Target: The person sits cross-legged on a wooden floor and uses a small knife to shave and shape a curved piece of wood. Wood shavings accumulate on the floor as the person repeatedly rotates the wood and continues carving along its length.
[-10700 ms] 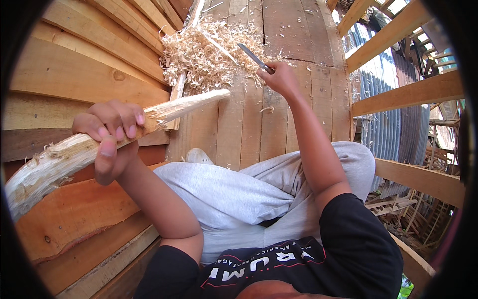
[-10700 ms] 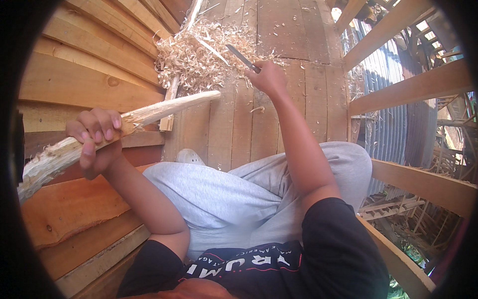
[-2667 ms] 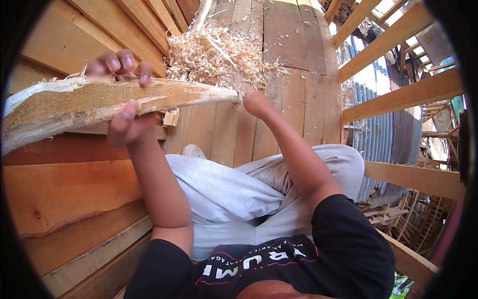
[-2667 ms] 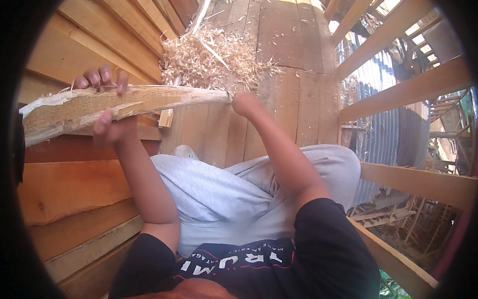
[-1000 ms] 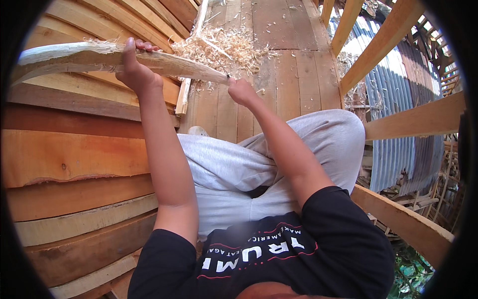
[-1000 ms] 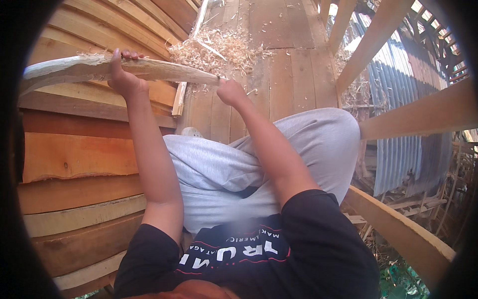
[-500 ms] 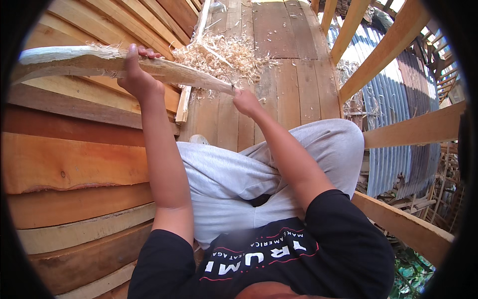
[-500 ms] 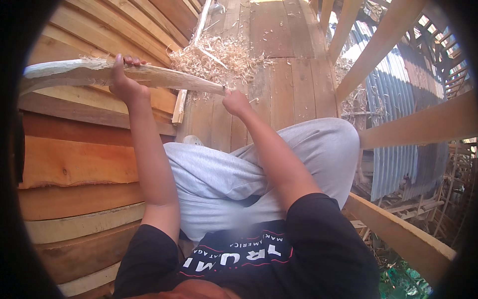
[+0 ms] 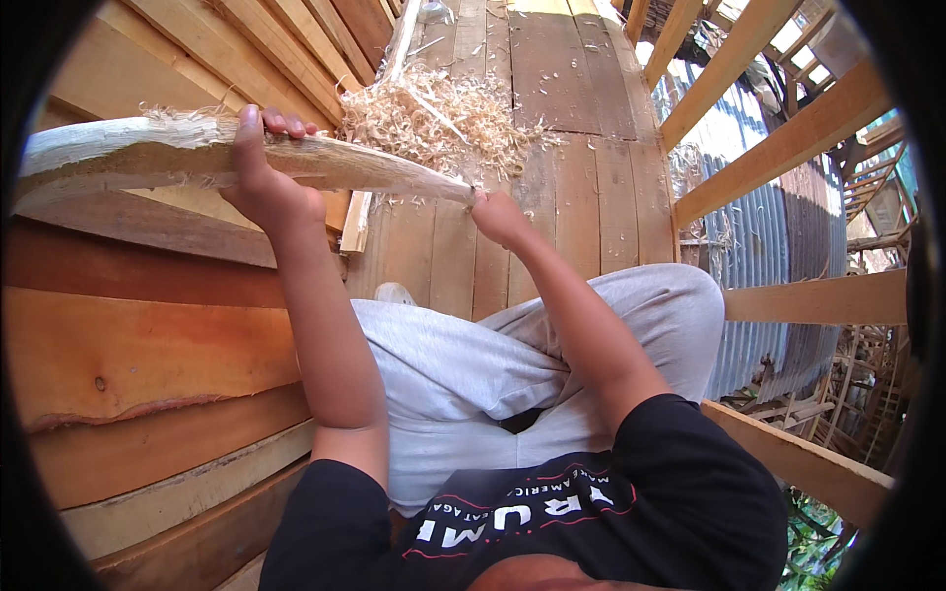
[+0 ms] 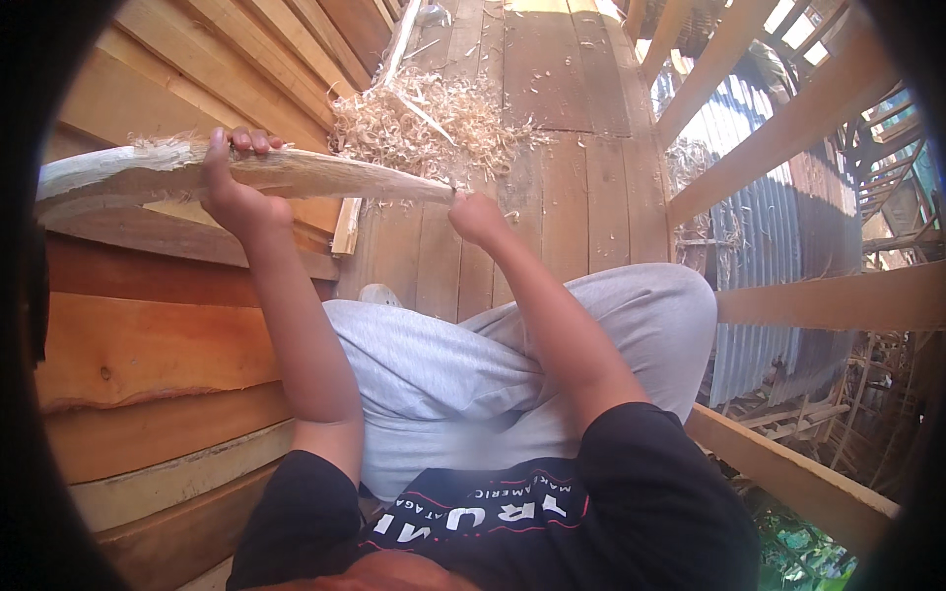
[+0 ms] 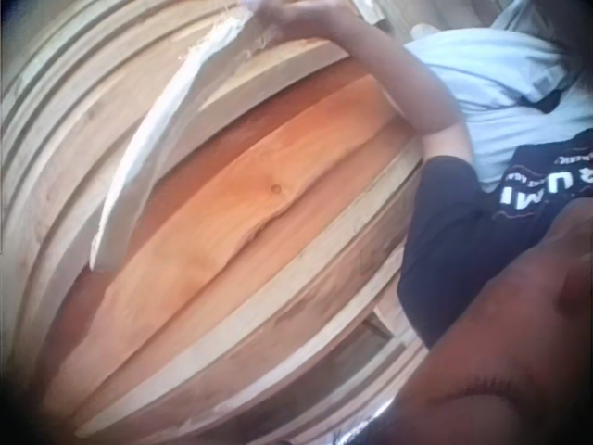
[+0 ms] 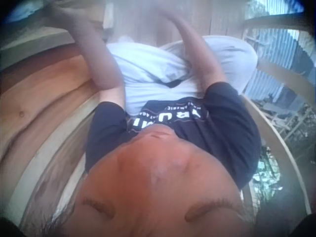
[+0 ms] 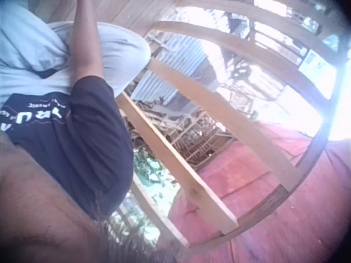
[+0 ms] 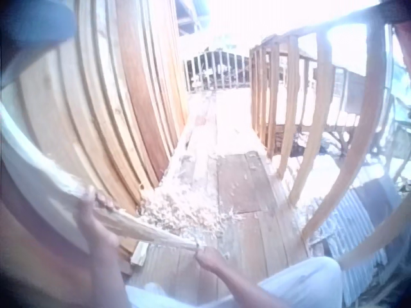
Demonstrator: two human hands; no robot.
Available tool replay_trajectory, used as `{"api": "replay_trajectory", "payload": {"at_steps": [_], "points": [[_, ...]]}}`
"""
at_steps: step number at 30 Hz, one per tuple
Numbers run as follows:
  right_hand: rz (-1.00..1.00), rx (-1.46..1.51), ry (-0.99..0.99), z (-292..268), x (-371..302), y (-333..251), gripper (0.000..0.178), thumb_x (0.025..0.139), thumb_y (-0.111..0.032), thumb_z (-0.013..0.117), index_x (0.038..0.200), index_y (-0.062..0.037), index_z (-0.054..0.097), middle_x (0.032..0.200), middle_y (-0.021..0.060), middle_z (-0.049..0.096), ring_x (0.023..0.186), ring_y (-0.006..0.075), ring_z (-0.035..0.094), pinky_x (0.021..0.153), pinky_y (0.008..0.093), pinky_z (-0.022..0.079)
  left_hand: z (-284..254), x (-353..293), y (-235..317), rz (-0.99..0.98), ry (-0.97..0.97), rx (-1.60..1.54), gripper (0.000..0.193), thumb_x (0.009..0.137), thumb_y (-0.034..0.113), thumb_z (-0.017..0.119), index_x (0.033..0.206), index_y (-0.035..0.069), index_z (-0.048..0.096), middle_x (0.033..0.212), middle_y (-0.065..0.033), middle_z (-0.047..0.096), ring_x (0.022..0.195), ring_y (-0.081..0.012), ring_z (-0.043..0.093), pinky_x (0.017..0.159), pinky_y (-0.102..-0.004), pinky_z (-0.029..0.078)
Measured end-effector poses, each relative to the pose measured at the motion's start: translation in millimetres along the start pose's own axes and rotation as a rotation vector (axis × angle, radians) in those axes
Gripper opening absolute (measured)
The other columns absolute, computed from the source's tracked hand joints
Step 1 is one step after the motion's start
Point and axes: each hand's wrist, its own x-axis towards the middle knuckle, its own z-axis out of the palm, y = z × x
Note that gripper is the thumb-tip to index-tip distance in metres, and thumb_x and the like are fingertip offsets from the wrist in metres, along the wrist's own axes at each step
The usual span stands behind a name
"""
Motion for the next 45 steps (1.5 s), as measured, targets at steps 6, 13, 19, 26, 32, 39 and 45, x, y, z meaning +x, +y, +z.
{"api": "replay_trajectory", "payload": {"at_steps": [6, 13, 19, 26, 32, 39, 45], "points": [[-0.229, 0.008, -0.077, -12.4, -69.9, -85.6, 0.048, 0.098, -0.032, 0.039, 0.091, 0.0092, 0.064, 0.098, 0.0316, 0.064, 0.095, 0.0443, 0.062, 0.086, 0.0482, 0.047, -10.1, 1.6, 1.7, 0.033, 0.000, 0.034, 0.018, 0.085, 0.021, 0.061, 0.085, 0.006, 0.050, 0.074, -0.0045, 0.047, 0.068, -0.0177, 0.048, 0.070, -0.0380, 0.046], [0.035, -0.078, -0.012, 3.5, 4.3, -1.7, 0.051, 0.098, -0.034, 0.039, 0.100, 0.0113, 0.063, 0.099, 0.0337, 0.063, 0.098, 0.0465, 0.061, 0.086, 0.0489, 0.046, -31.6, 18.8, -2.5, -0.003, 0.077, -0.013, 0.018, 0.085, 0.021, 0.061, 0.084, 0.006, 0.050, 0.075, -0.0041, 0.048, 0.070, -0.0175, 0.049, 0.071, -0.0383, 0.046], [-0.222, -0.019, -0.045, 3.2, -46.5, -64.9, 0.048, 0.098, -0.032, 0.040, 0.089, 0.0093, 0.061, 0.084, 0.0327, 0.062, 0.086, 0.0448, 0.062, 0.080, 0.0483, 0.046, -34.2, 20.0, -4.8, 0.018, 0.079, -0.007, 0.018, 0.086, 0.020, 0.061, 0.083, 0.006, 0.051, 0.074, -0.0042, 0.048, 0.069, -0.0182, 0.049, 0.070, -0.0386, 0.046], [-0.095, -0.028, 0.020, 3.5, -6.4, -13.9, 0.048, 0.098, -0.033, 0.038, 0.090, 0.0067, 0.064, 0.085, 0.0307, 0.064, 0.086, 0.0453, 0.062, 0.080, 0.0492, 0.046, -29.7, 19.9, -4.5, 0.027, 0.093, -0.006, 0.017, 0.086, 0.019, 0.060, 0.082, 0.005, 0.051, 0.074, -0.0046, 0.048, 0.069, -0.0185, 0.050, 0.070, -0.0389, 0.046], [-0.231, -0.055, 0.013, 6.3, -39.2, -53.6, 0.047, 0.097, -0.031, 0.040, 0.088, 0.0091, 0.064, 0.087, 0.0338, 0.062, 0.089, 0.0479, 0.061, 0.081, 0.0505, 0.046, -33.2, 21.0, -4.3, 0.047, 0.086, -0.005, 0.016, 0.086, 0.018, 0.060, 0.084, 0.004, 0.053, 0.074, -0.0048, 0.049, 0.068, -0.0182, 0.049, 0.069, -0.0388, 0.046], [-0.075, -0.158, 0.116, 13.1, 9.8, 10.5, 0.047, 0.097, -0.029, 0.040, 0.092, 0.0114, 0.063, 0.089, 0.0340, 0.062, 0.090, 0.0491, 0.060, 0.083, 0.0517, 0.046, -30.6, 19.8, -5.2, 0.033, 0.106, 0.002, 0.015, 0.086, 0.018, 0.060, 0.085, 0.004, 0.053, 0.074, -0.0048, 0.049, 0.068, -0.0184, 0.049, 0.070, -0.0388, 0.046], [-0.240, -0.014, -0.019, 6.5, -45.9, -57.2, 0.047, 0.098, -0.029, 0.040, 0.085, 0.0086, 0.064, 0.083, 0.0328, 0.063, 0.085, 0.0473, 0.062, 0.080, 0.0508, 0.046, -34.2, 19.2, -5.1, 0.059, 0.081, 0.008, 0.015, 0.086, 0.017, 0.061, 0.086, 0.004, 0.053, 0.073, -0.0048, 0.048, 0.068, -0.0184, 0.050, 0.070, -0.0389, 0.046]]}}
